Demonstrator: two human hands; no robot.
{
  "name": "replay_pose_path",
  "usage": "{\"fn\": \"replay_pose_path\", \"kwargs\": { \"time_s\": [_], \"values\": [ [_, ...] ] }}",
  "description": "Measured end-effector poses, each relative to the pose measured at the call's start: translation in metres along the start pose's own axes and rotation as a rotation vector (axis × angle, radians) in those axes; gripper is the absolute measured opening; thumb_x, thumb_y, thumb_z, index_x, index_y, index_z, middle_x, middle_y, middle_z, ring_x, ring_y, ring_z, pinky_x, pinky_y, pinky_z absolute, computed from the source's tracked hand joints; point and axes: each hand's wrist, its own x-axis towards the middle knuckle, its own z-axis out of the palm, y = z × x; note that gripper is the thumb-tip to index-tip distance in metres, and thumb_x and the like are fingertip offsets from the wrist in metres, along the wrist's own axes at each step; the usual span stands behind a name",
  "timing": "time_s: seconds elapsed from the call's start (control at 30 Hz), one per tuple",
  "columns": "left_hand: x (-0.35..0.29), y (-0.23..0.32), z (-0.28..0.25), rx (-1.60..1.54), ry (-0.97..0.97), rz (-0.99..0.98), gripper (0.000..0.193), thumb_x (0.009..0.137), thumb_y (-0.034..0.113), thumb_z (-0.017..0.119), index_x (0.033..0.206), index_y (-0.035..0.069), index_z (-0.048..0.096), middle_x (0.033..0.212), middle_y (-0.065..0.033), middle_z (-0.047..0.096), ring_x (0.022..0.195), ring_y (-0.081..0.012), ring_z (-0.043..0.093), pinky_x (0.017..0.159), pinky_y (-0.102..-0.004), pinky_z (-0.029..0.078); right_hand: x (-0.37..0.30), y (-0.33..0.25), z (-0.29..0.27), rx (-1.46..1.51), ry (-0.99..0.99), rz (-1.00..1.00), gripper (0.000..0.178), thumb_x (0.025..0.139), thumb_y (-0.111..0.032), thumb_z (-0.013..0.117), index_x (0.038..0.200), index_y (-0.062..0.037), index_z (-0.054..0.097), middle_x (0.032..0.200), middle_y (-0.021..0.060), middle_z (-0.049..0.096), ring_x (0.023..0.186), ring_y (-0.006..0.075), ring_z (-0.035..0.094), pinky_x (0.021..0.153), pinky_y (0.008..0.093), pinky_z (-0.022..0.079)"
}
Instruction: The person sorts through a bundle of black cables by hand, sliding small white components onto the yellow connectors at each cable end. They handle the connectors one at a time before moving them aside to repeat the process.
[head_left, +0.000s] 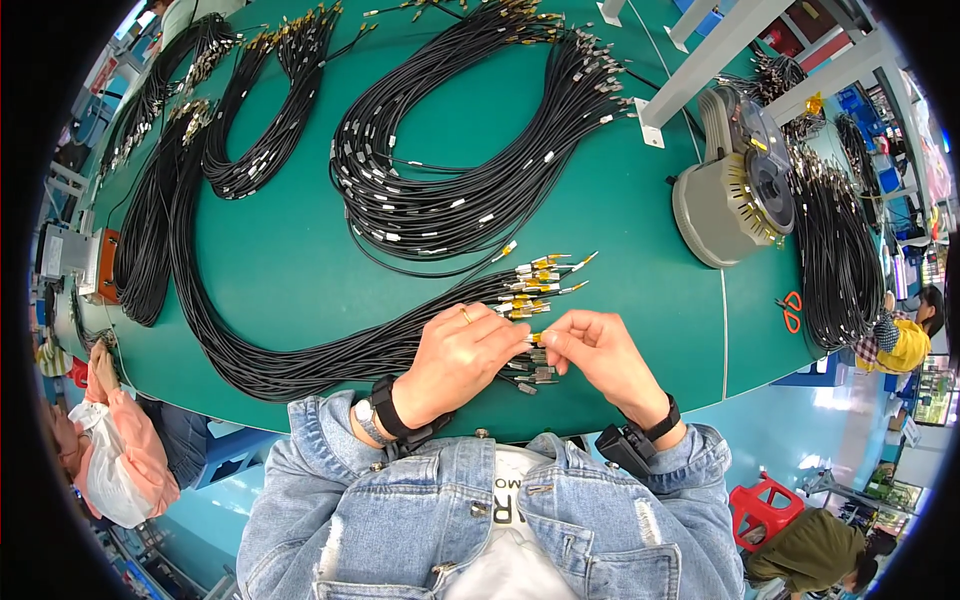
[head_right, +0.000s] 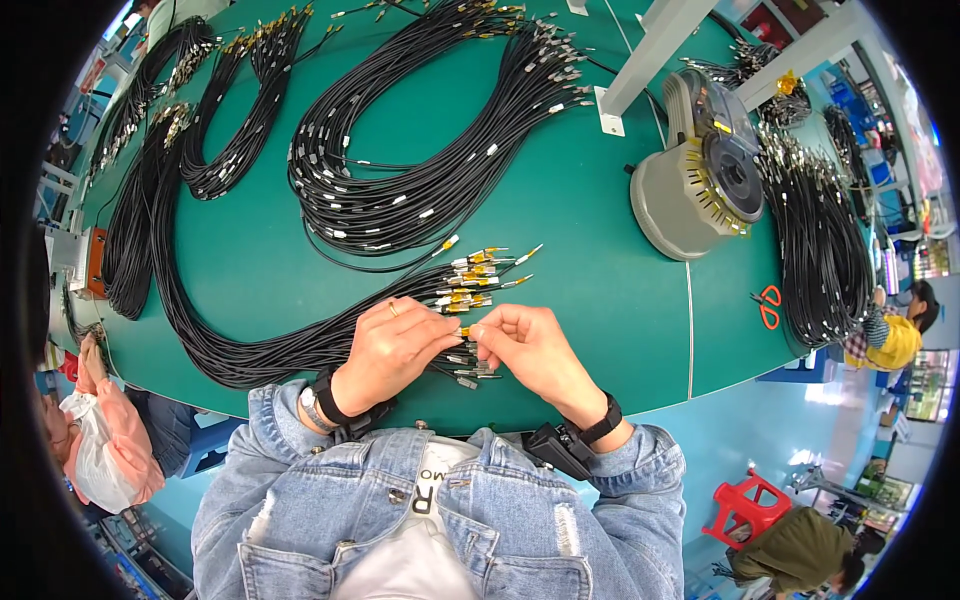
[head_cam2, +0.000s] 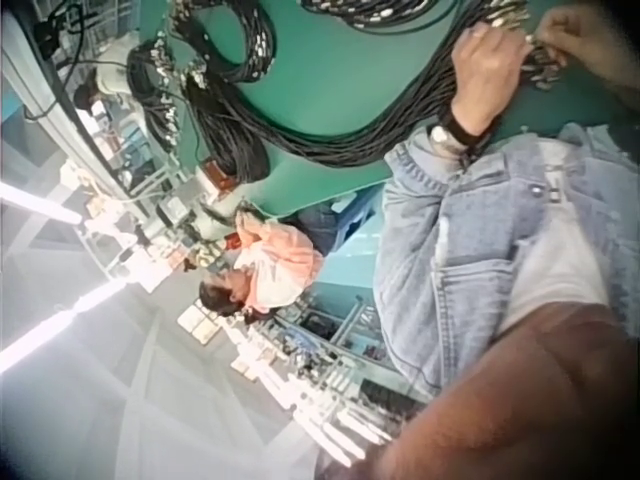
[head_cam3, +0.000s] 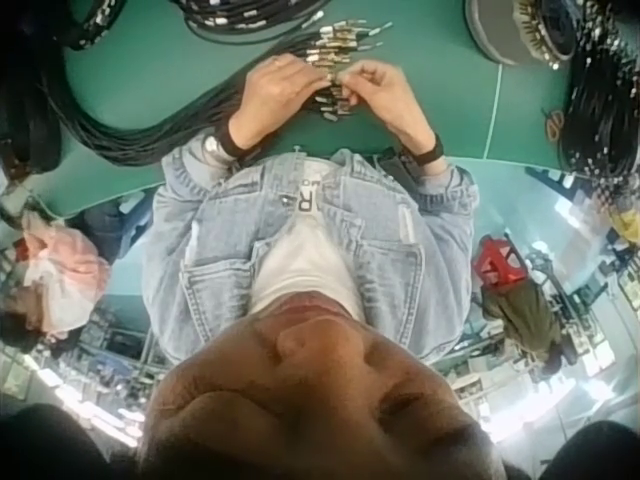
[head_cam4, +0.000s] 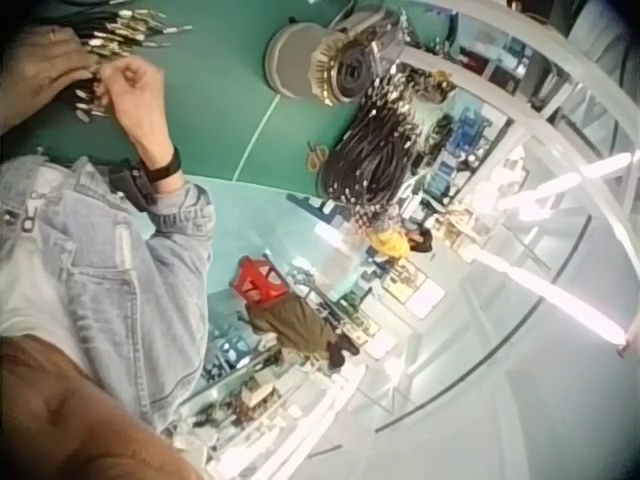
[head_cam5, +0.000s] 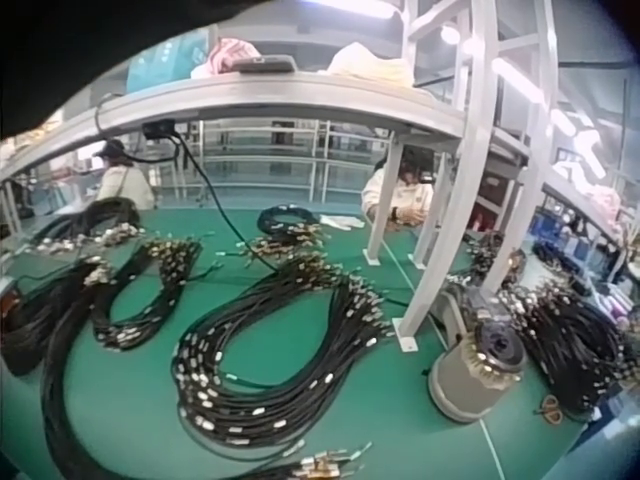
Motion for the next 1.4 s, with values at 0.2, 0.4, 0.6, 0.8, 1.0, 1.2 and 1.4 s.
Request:
{"fn": "replay_pose_path", "kwargs": {
  "time_s": [0.2,0.4,0.6,0.8,1.0,1.2,1.4],
  "values": [
    [0.000,0.001,0.001,-0.015,-0.012,-0.012,0.018,0.070,0.011,0.079,0.086,0.006,0.071,0.076,-0.0017,0.067,0.068,-0.0173,0.063,0.059,-0.0295,0.049,-0.001,0.002,0.000,0.011,0.008,-0.013,0.015,0.095,-0.012,0.061,0.090,0.0014,0.065,0.076,0.0034,0.064,0.066,0.0088,0.058,0.063,0.0223,0.048],
    [0.000,0.003,0.001,0.002,-0.038,0.008,0.019,0.070,0.010,0.079,0.086,0.006,0.071,0.076,-0.0017,0.067,0.066,-0.0173,0.062,0.058,-0.0285,0.048,-0.003,0.000,0.003,-0.099,0.051,-0.021,0.015,0.095,-0.012,0.061,0.090,0.0014,0.065,0.074,0.0035,0.064,0.064,0.0086,0.057,0.060,0.0220,0.047],
    [0.002,0.005,-0.007,0.079,-0.120,0.083,0.021,0.070,0.008,0.079,0.088,0.005,0.070,0.076,-0.0018,0.067,0.065,-0.0177,0.062,0.057,-0.0289,0.049,-0.002,-0.004,-0.001,-0.060,-0.005,0.069,0.015,0.095,-0.013,0.061,0.089,0.0011,0.065,0.073,0.0038,0.065,0.063,0.0087,0.058,0.060,0.0219,0.047],
    [-0.001,0.004,-0.001,-0.029,-0.084,0.024,0.021,0.069,0.006,0.079,0.088,0.005,0.069,0.075,-0.0024,0.067,0.065,-0.0183,0.062,0.055,-0.0296,0.050,-0.004,-0.001,0.002,0.013,0.004,0.066,0.016,0.095,-0.013,0.061,0.088,0.0004,0.064,0.073,0.0036,0.065,0.063,0.0085,0.058,0.060,0.0220,0.047],
    [0.000,0.006,0.002,-0.085,-0.060,0.000,0.021,0.070,0.006,0.079,0.088,0.005,0.069,0.073,-0.0035,0.067,0.064,-0.0198,0.063,0.054,-0.0305,0.050,-0.005,-0.004,0.002,-0.059,-0.005,0.063,0.015,0.095,-0.012,0.061,0.087,-0.0003,0.064,0.072,0.0028,0.065,0.064,0.0079,0.058,0.060,0.0218,0.047],
    [0.001,0.006,0.004,-0.076,-0.069,0.016,0.019,0.072,0.007,0.078,0.088,0.005,0.069,0.072,-0.0036,0.066,0.063,-0.0202,0.063,0.054,-0.0308,0.050,-0.003,-0.002,-0.001,-0.081,-0.025,0.074,0.015,0.096,-0.012,0.060,0.086,-0.0005,0.064,0.072,0.0025,0.065,0.064,0.0076,0.058,0.060,0.0219,0.048],
    [-0.001,0.006,0.008,-0.087,-0.108,0.017,0.016,0.073,0.008,0.077,0.087,0.005,0.069,0.071,-0.0036,0.066,0.062,-0.0206,0.063,0.054,-0.0311,0.050,-0.003,0.003,-0.004,-0.078,-0.048,0.071,0.015,0.095,-0.011,0.061,0.085,-0.0003,0.064,0.072,0.0029,0.065,0.064,0.0081,0.058,0.061,0.0227,0.048]
  ]
}}
